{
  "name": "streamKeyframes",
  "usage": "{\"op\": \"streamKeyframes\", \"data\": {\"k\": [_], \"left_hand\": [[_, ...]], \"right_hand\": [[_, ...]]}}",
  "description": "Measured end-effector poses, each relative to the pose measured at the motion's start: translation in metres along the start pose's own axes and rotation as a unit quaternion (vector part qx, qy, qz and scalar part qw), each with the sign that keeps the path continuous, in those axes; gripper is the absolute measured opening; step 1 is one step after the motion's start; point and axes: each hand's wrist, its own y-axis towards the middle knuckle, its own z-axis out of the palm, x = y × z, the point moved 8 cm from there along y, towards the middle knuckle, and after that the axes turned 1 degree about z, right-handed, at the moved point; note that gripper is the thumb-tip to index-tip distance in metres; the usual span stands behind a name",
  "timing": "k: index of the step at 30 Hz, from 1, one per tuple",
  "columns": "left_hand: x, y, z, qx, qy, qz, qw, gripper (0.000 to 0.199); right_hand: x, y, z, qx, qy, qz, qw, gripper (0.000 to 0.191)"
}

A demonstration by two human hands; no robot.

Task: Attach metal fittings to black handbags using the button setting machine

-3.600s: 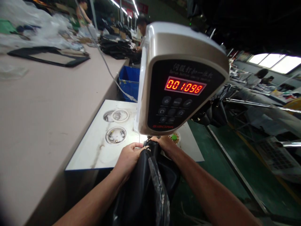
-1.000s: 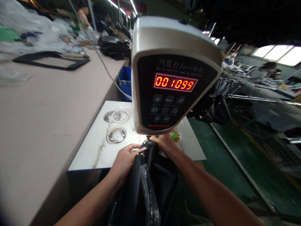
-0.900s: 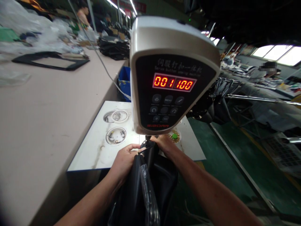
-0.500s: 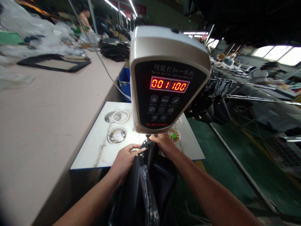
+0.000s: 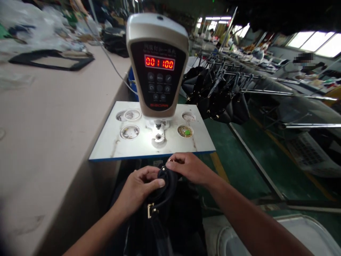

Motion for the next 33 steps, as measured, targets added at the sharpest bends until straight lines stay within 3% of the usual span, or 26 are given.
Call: {"op": "streamKeyframes", "data": {"k": [8,13,22,33], "left_hand": [[0.005,-0.038,0.032,0.021,0.049,0.024,0.998,0.037],[0.008,-0.058,0.048,0.025,0.096,0.067,0.993,0.026],[0.018,-0.091,0.065,-0.015,0.245,0.172,0.954,0.023],[0.035,-0.113,0.082,-0.028,0.310,0.211,0.927,0.025]], "right_hand": [[0.008,-0.057,-0.006,-0.006,-0.094,-0.045,0.995,0.026],[0.014,-0.083,-0.001,0.024,-0.146,-0.076,0.986,0.019],[0.030,-0.129,0.009,0.017,-0.199,-0.226,0.953,0.008],[0.018,-0.158,0.014,0.007,-0.276,-0.217,0.936,0.009]]}}
